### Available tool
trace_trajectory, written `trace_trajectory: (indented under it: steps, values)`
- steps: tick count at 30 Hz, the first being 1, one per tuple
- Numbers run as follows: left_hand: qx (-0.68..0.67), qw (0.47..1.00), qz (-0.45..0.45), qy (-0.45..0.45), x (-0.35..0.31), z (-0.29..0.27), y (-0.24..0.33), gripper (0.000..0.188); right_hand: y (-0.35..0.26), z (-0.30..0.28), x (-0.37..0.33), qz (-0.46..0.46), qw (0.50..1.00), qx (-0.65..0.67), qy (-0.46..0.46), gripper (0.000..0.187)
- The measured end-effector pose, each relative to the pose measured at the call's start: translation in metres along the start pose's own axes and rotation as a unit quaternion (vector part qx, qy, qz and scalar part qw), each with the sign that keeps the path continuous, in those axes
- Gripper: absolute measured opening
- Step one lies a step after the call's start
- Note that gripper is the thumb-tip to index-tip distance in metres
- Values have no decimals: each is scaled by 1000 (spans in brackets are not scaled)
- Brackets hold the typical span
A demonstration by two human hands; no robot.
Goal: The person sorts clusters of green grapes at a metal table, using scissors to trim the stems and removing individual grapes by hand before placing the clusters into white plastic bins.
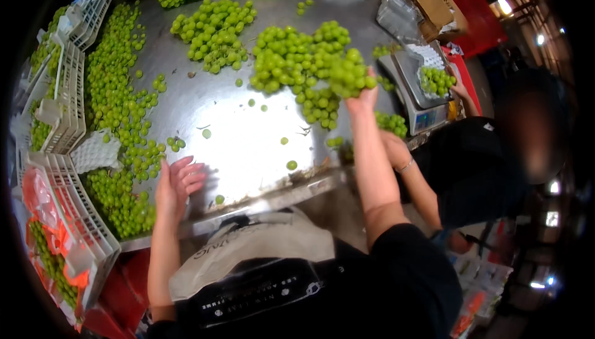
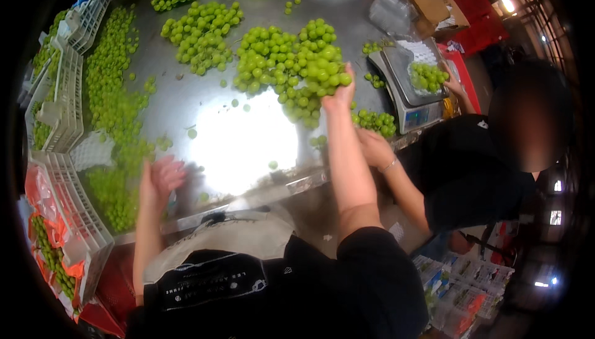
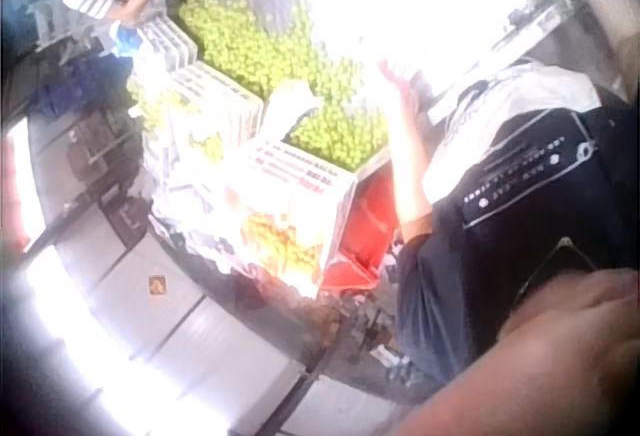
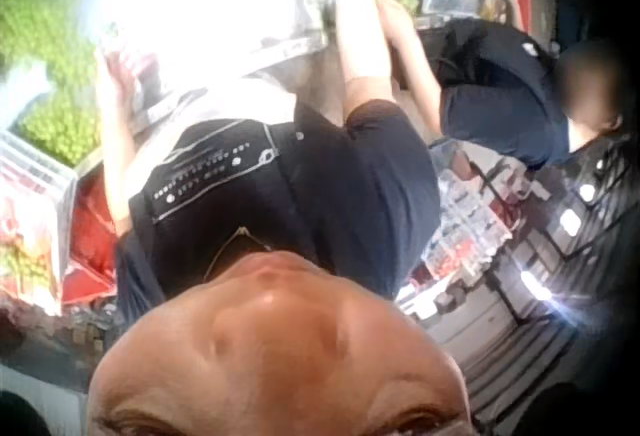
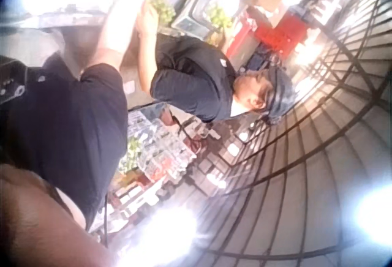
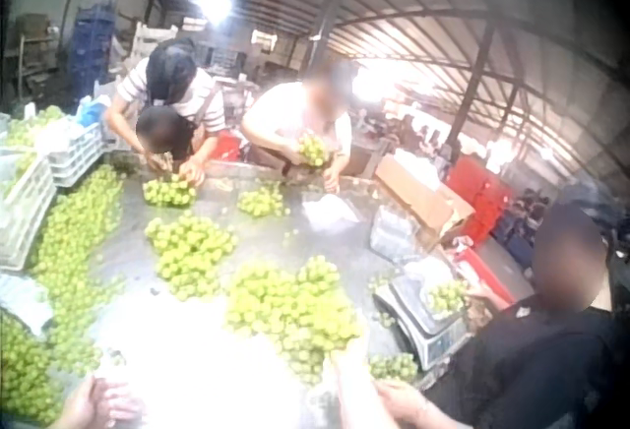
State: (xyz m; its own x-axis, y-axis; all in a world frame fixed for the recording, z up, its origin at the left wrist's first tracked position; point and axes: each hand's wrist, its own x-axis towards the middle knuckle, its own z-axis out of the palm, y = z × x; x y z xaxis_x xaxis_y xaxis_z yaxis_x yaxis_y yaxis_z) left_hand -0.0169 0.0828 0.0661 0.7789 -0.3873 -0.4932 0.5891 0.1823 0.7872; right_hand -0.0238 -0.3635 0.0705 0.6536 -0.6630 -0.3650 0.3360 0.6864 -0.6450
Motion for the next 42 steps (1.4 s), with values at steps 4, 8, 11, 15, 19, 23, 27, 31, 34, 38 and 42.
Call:
trace_trajectory:
  steps: [4, 8, 11, 15, 19, 23, 27, 31, 34, 38, 42]
  values:
    - [-19, 998, 12, 52, -10, -8, -10, 64, -15, -51, 100, -85, 983, -155, 47, 43]
    - [-17, 994, 45, 99, -24, -18, -22, 61, 3, -104, 153, -249, 831, -490, 89, 42]
    - [-448, 853, 50, -263, -13, -72, -67, 36, 30, -103, 150, -331, 667, -665, -54, 40]
    - [-23, 987, 100, 122, -62, -60, -31, 38, 22, -101, 161, -344, 615, -708, -45, 61]
    - [79, 954, 233, 173, -148, -50, 34, 29, 11, -69, 167, -381, 597, -706, 12, 69]
    - [212, 793, 404, 404, -235, -101, 103, 19, 32, 17, 76, -422, 690, -574, -131, 54]
    - [381, 546, 351, 659, -318, -273, 132, 21, 94, 48, 2, -324, 731, -549, -244, 50]
    - [487, 453, 87, 741, -393, -415, 143, 25, 173, 63, -73, -203, 765, -510, -337, 46]
    - [507, 477, -82, 713, -393, -467, 154, 23, 218, 91, -141, -126, 790, -488, -349, 42]
    - [497, 553, 28, 668, -386, -499, 150, 19, 267, 122, -203, -65, 804, -443, -392, 40]
    - [540, 514, 125, 654, -382, -498, 151, 20, 297, 142, -244, -37, 792, -447, -414, 40]
